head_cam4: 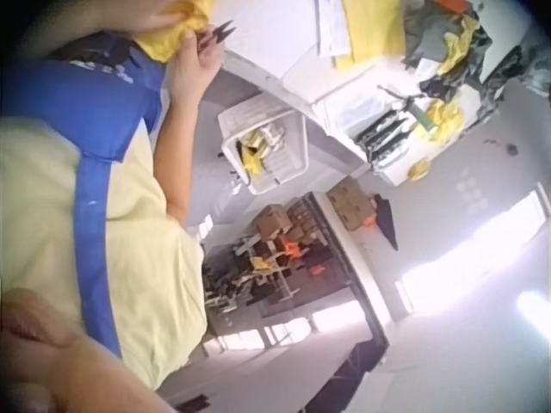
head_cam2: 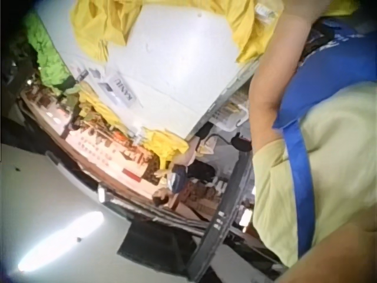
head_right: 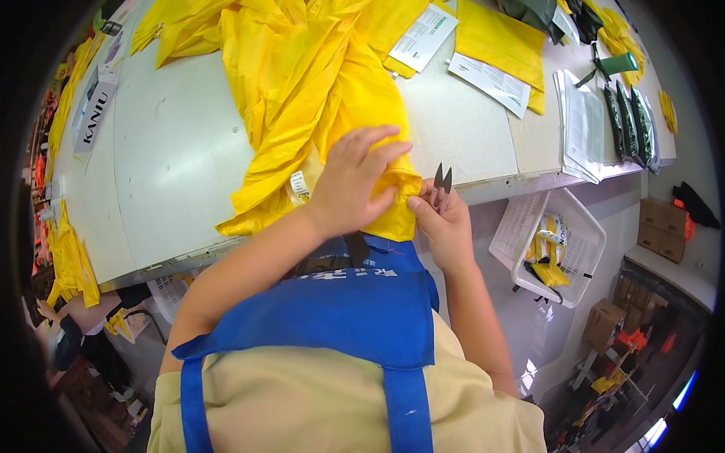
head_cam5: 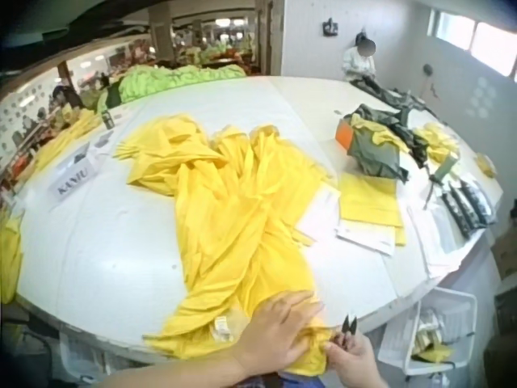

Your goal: The person trims excess threads and loose edges from a large yellow fabric using small scissors. The person repeatedly lifts, unfolds, and smooths the fabric on a white table while cutting small sections. The person folds the fabric at the end of the clip.

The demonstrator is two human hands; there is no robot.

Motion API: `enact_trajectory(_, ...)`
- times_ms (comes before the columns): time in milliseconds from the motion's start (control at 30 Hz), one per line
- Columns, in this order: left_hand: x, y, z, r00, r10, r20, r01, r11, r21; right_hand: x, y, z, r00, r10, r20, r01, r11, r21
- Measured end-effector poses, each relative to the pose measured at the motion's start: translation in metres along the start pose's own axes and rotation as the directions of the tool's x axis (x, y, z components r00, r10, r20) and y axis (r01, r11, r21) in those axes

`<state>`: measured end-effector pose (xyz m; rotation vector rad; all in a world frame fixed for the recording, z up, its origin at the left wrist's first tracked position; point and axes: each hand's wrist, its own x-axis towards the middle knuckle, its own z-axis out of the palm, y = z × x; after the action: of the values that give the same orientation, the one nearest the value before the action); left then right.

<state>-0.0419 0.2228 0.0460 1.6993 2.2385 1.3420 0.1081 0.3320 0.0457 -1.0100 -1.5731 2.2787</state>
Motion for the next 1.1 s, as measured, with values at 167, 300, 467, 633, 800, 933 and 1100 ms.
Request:
enact_trajectory(167,0.037,-0.019,-0.03,0.897,-0.014,0.441,0.093,0.983,-0.157,-0.003,-0.03,0.0,0.991,-0.078,0.106,0.091,0.987,-0.132)
enact_trajectory(300,0.056,-0.009,-0.062,0.651,-0.141,0.746,0.539,0.778,-0.323,0.008,-0.052,-0.007,0.972,-0.139,0.189,0.178,0.962,-0.209)
enact_trajectory(467,0.035,-0.013,-0.046,0.664,-0.262,0.7,0.748,0.216,-0.628,0.019,-0.064,0.003,0.977,-0.129,0.172,0.179,0.932,-0.317)
enact_trajectory(633,0.032,-0.011,-0.045,0.624,-0.406,0.668,0.716,-0.046,-0.697,0.012,-0.067,0.012,0.899,-0.427,0.099,0.424,0.791,-0.441)
enact_trajectory(800,0.03,-0.011,-0.048,0.611,-0.45,0.651,0.687,-0.109,-0.719,0.006,-0.09,0.002,0.758,-0.573,0.313,0.548,0.296,-0.782)
enact_trajectory(933,0.029,-0.011,-0.048,0.618,-0.437,0.653,0.684,-0.109,-0.721,0.007,-0.089,0.006,0.7,-0.612,0.369,0.613,0.248,-0.75)
enact_trajectory(1100,0.03,-0.012,-0.05,0.608,-0.436,0.663,0.714,-0.064,-0.697,0.012,-0.088,0.015,0.663,-0.616,0.426,0.643,0.178,-0.745)
